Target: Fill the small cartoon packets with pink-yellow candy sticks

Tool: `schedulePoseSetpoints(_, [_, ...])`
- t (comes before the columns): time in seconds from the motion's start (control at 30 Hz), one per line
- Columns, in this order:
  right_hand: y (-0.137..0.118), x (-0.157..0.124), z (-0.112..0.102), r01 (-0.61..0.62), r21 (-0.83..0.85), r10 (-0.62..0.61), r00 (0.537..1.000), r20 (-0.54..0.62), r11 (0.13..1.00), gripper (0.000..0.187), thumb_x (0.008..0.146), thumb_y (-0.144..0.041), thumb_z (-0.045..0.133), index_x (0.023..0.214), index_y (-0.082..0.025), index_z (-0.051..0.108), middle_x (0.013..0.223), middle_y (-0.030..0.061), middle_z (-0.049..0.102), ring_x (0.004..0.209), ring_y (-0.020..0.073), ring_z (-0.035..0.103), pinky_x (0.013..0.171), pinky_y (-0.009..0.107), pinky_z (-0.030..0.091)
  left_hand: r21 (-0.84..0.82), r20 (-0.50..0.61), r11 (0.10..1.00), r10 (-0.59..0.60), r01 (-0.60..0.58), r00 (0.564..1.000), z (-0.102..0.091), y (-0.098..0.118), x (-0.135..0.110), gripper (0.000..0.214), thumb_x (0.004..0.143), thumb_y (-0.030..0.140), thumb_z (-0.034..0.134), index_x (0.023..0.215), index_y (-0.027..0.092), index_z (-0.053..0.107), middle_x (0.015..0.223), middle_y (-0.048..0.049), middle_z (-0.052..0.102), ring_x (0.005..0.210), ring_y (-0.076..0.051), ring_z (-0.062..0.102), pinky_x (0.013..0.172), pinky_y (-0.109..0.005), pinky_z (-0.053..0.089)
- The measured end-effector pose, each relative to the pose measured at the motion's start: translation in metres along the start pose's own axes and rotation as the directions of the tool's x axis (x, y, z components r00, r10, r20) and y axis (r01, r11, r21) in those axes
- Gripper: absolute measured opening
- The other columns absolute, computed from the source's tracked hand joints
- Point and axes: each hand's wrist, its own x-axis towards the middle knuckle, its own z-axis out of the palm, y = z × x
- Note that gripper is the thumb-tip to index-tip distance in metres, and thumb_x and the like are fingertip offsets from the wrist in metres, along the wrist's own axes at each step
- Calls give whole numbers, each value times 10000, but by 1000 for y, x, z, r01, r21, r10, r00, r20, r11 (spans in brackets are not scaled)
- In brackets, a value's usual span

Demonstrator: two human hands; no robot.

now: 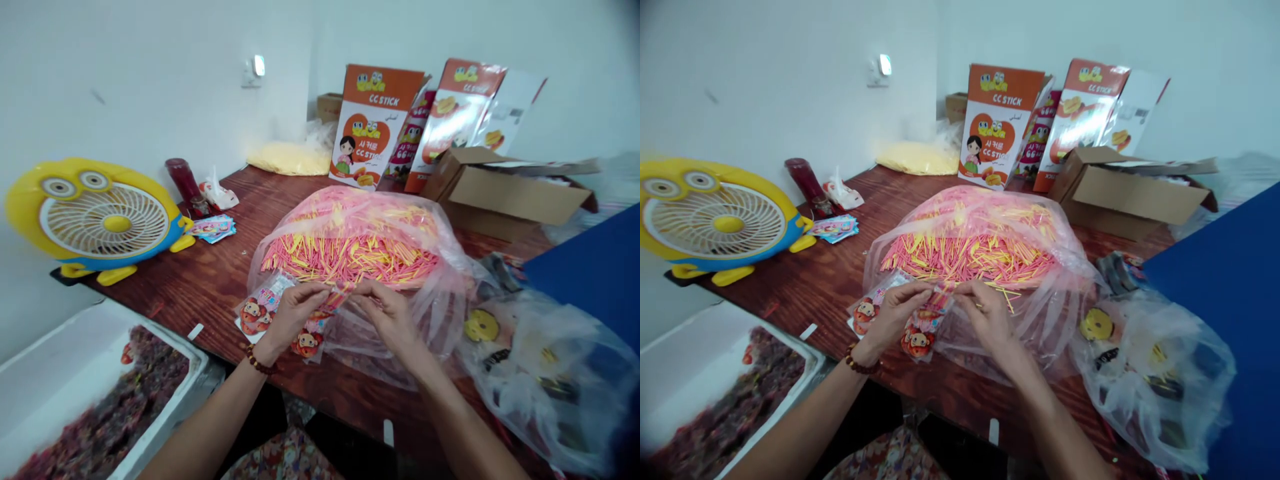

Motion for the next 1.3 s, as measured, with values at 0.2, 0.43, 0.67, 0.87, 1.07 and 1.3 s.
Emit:
schedulePoseSetpoints(0.2, [-15, 14, 1, 74, -41, -78, 992, -95, 996, 104, 844, -285, 665, 764, -232, 706, 771, 12, 700, 750, 189, 640, 725, 314, 491, 138, -37, 978, 163, -156, 986, 0, 20, -1, 152, 816, 276, 690, 906, 218, 797, 985, -48, 774, 944, -190, 686, 885, -304, 517])
schedulePoseSetpoints(0.43, [-18, 27, 7, 42, 16, -40, 996, -78, 999, 141, 819, -322, 682, 727, -217, 706, 729, 12, 676, 709, 174, 617, 695, 305, 488, 155, -91, 973, 185, -170, 978, -1, 25, 3, 135, 818, 266, 686, 880, 219, 796, 972, -45, 771, 925, -184, 679, 868, -300, 511])
schedulePoseSetpoints(0.67, [-26, 35, 15, -203, 381, 244, 968, -62, 902, 168, 723, -350, 737, 711, -195, 675, 660, -11, 680, 627, 149, 653, 640, 267, 504, -114, -94, 993, 0, -11, 996, -7, 25, 10, 230, 736, 333, 779, 912, 184, 786, 888, -29, 765, 817, -153, 654, 812, -285, 503])
schedulePoseSetpoints(0.87, [-20, 34, 25, -276, 488, 339, 940, -42, 828, 226, 663, -379, 791, 706, -196, 664, 619, -20, 667, 596, 150, 668, 594, 251, 501, -115, 189, 953, -256, 280, 948, -19, 20, 10, 314, 609, 328, 869, 800, 122, 729, 717, 5, 672, 624, -92, 568, 633, -226, 438])
schedulePoseSetpoints(1.07, [-1, 19, 40, -329, 567, 383, 923, 26, 755, 277, 652, -394, 805, 817, -214, 675, 763, -18, 695, 661, 143, 661, 588, 248, 501, -37, 130, 985, -160, 166, 979, -17, 10, 4, 263, 676, 334, 804, 836, 142, 723, 772, -1, 686, 700, -119, 584, 677, -233, 451])
schedulePoseSetpoints(1.3, [8, 1, 60, -235, 522, 288, 957, -22, 820, 178, 685, -343, 759, 768, -199, 697, 728, -23, 667, 685, 133, 569, 703, 276, 465, 50, 99, 992, -119, 115, 988, -10, -1, -6, 242, 706, 302, 759, 887, 142, 754, 817, -26, 731, 789, -174, 642, 745, -266, 486])
